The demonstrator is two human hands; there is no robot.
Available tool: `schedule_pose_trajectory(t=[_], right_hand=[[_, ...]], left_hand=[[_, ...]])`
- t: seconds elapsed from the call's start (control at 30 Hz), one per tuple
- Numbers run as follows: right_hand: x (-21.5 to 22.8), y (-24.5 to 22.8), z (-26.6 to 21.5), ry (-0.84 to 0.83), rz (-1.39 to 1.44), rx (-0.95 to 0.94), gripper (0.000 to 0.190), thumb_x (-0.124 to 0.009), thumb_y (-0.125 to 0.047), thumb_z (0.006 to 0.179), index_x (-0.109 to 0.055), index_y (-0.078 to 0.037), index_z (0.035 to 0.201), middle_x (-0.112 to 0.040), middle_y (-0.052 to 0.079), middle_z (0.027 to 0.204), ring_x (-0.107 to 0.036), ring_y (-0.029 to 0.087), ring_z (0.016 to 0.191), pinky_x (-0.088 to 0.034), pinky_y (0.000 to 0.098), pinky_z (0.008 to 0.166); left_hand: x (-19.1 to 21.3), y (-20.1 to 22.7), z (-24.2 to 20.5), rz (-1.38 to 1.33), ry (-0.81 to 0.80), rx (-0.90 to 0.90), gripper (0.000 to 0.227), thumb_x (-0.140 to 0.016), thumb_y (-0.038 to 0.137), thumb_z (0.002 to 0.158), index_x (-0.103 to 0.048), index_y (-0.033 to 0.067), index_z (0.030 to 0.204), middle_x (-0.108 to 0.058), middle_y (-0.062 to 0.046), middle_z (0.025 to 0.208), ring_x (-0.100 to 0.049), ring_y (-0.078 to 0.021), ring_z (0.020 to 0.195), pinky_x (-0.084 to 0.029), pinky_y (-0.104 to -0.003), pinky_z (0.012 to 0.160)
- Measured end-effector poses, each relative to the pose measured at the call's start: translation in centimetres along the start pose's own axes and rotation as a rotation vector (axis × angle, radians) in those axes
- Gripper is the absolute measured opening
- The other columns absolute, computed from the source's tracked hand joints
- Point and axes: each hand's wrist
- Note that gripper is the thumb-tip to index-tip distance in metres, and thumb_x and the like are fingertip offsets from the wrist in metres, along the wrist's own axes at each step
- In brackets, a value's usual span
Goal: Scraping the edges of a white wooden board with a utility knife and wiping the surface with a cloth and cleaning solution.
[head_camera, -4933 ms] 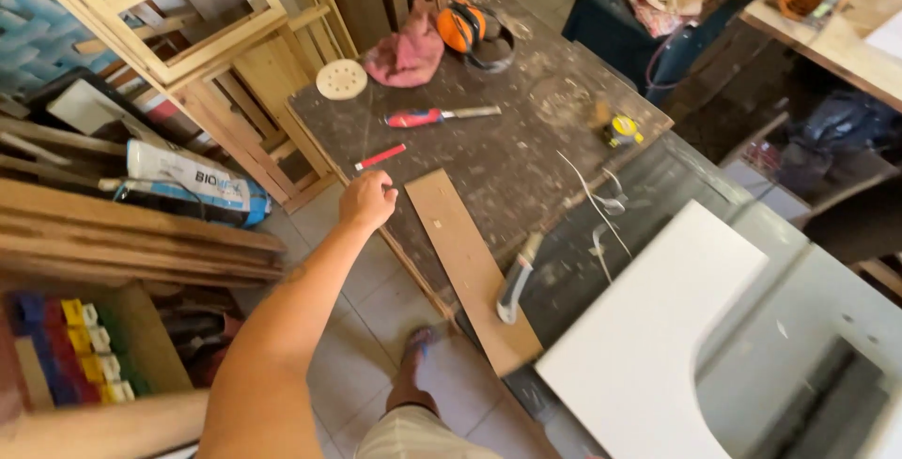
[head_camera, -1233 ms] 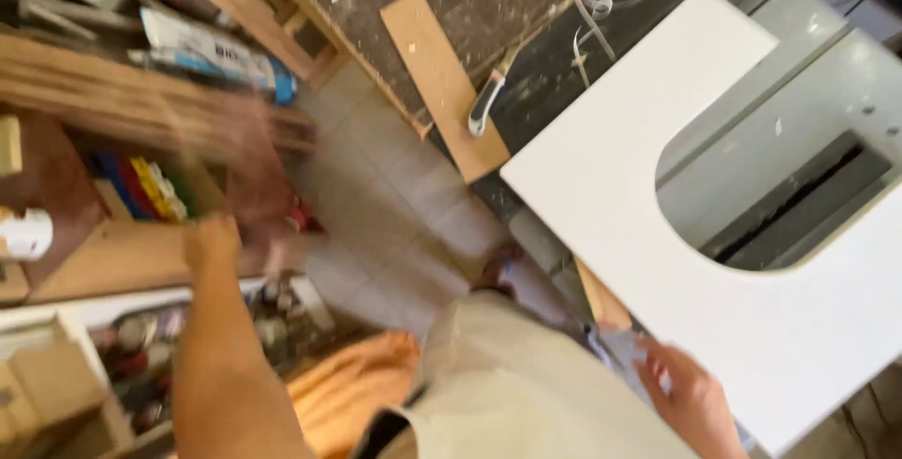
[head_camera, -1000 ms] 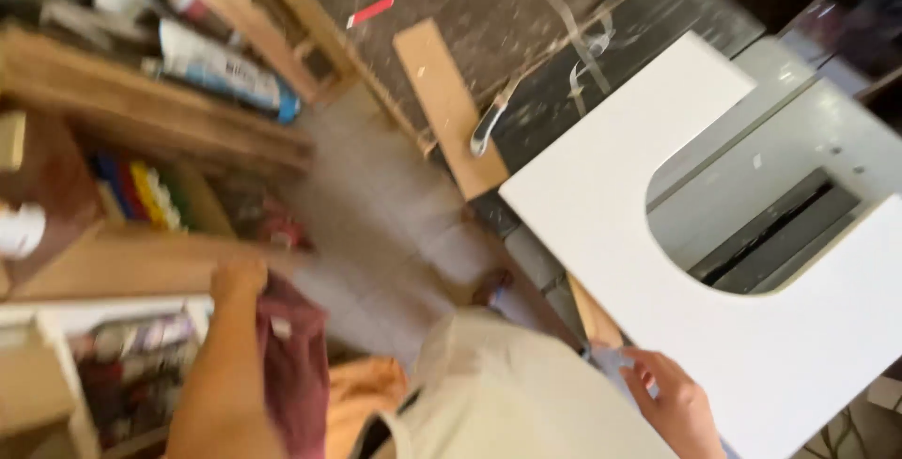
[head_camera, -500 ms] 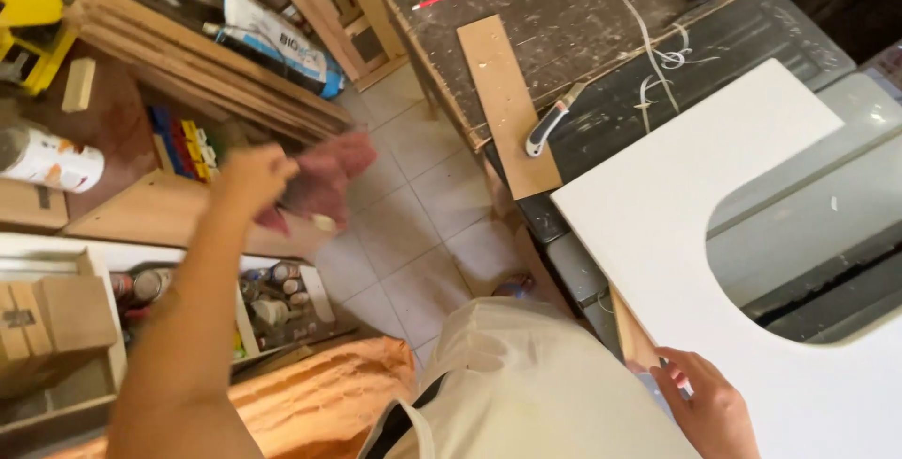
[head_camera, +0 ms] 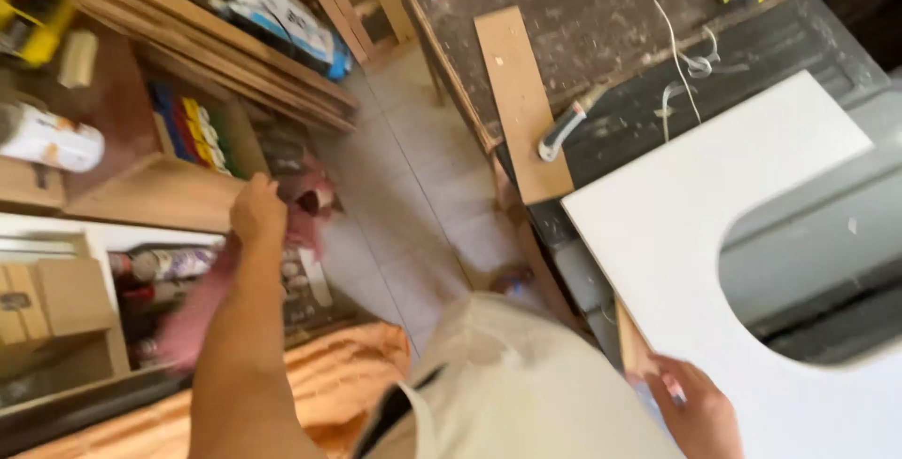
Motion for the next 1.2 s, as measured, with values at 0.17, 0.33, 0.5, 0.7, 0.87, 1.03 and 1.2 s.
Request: schedule_pose_trajectory(t=[0.17,0.33,0.5,0.7,0.87,1.03,1.2], right_hand=[[0.3,-2.9,0.7,-0.05,0.113,-0.044,0.026,-0.075,-0.029,0.089,-0.076,-0.024,0.115,-0.081,-0.008,0.104,-0.076,0.018,0.076,-0.057,0.0338,0.073],[1.0,-5.1,1.6,0.021,0.114,0.002,0.018,-0.072,-0.024,0.095,-0.077,-0.021,0.112,-0.074,-0.004,0.082,-0.071,0.016,0.071,-0.056,0.0344,0.063],[1.4,-5.1,0.2,0.035,0.176,-0.114,0.02,-0.068,-0.023,0.097,-0.076,-0.018,0.114,-0.076,-0.006,0.08,-0.07,0.014,0.073,-0.055,0.0323,0.062],[-0.4,-2.0,-0.9,0.166,0.165,-0.224,0.02,-0.069,-0.025,0.098,-0.075,-0.017,0.116,-0.073,-0.001,0.09,-0.067,0.019,0.094,-0.056,0.036,0.072],[-3.0,3.0,-0.7,0.385,-0.052,-0.451,0.026,-0.074,-0.039,0.096,-0.075,-0.027,0.119,-0.066,-0.003,0.116,-0.062,0.02,0.117,-0.056,0.0402,0.098],[-2.6,1.7,-1.1,0.44,-0.158,-0.476,0.052,-0.069,-0.05,0.098,-0.064,-0.019,0.139,-0.056,0.009,0.141,-0.049,0.033,0.14,-0.044,0.0548,0.111],[-4.6,1.7,-1.5,0.477,-0.33,-0.435,0.062,-0.058,-0.056,0.1,-0.056,-0.018,0.15,-0.051,0.012,0.153,-0.042,0.033,0.15,-0.034,0.0532,0.119]], left_hand=[[2.5,2.2,-0.4,-0.123,-0.607,0.309,0.04,-0.057,0.044,0.109,-0.077,0.017,0.131,-0.077,-0.025,0.122,-0.069,-0.0536,0.11,-0.053,-0.06,0.089],[0.6,5.8,2.4,-0.184,-0.576,-0.074,0.05,-0.06,0.05,0.107,-0.082,0.0059,0.101,-0.077,-0.025,0.11,-0.069,-0.0473,0.11,-0.048,-0.05,0.1],[9.6,14.6,1.6,-0.806,-0.555,-0.124,0.048,-0.074,0.016,0.101,-0.052,0.0052,0.06,-0.072,-0.003,0.131,-0.062,-0.015,0.121,-0.036,-0.032,0.111],[16.5,28.7,5.1,-1.735,-0.533,-0.024,0.028,-0.063,0.023,0.111,-0.055,0.0096,0.088,-0.073,-0.015,0.104,-0.074,-0.0235,0.099,-0.061,-0.038,0.103],[20.6,44.4,2.3,-1.525,-0.392,-0.582,0.037,-0.091,0.002,0.079,-0.073,-0.0014,0.111,-0.075,-0.02,0.1,-0.074,-0.0333,0.099,-0.058,-0.041,0.088],[9.5,57.4,-5.5,-1.205,-0.303,-1.146,0.032,-0.083,0.003,0.077,-0.075,0.0128,0.106,-0.068,-0.008,0.098,-0.071,-0.0339,0.094,-0.058,-0.045,0.084],[4.6,63.4,-10.2,-0.791,-0.273,-1.305,0.031,-0.075,0.016,0.082,-0.075,0.0271,0.111,-0.061,0.004,0.108,-0.066,-0.0248,0.102,-0.055,-0.044,0.082]])
Point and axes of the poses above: each hand's wrist, its own z-axis towards the middle knuckle, its own x-axis out of the back of the hand, y = z × x
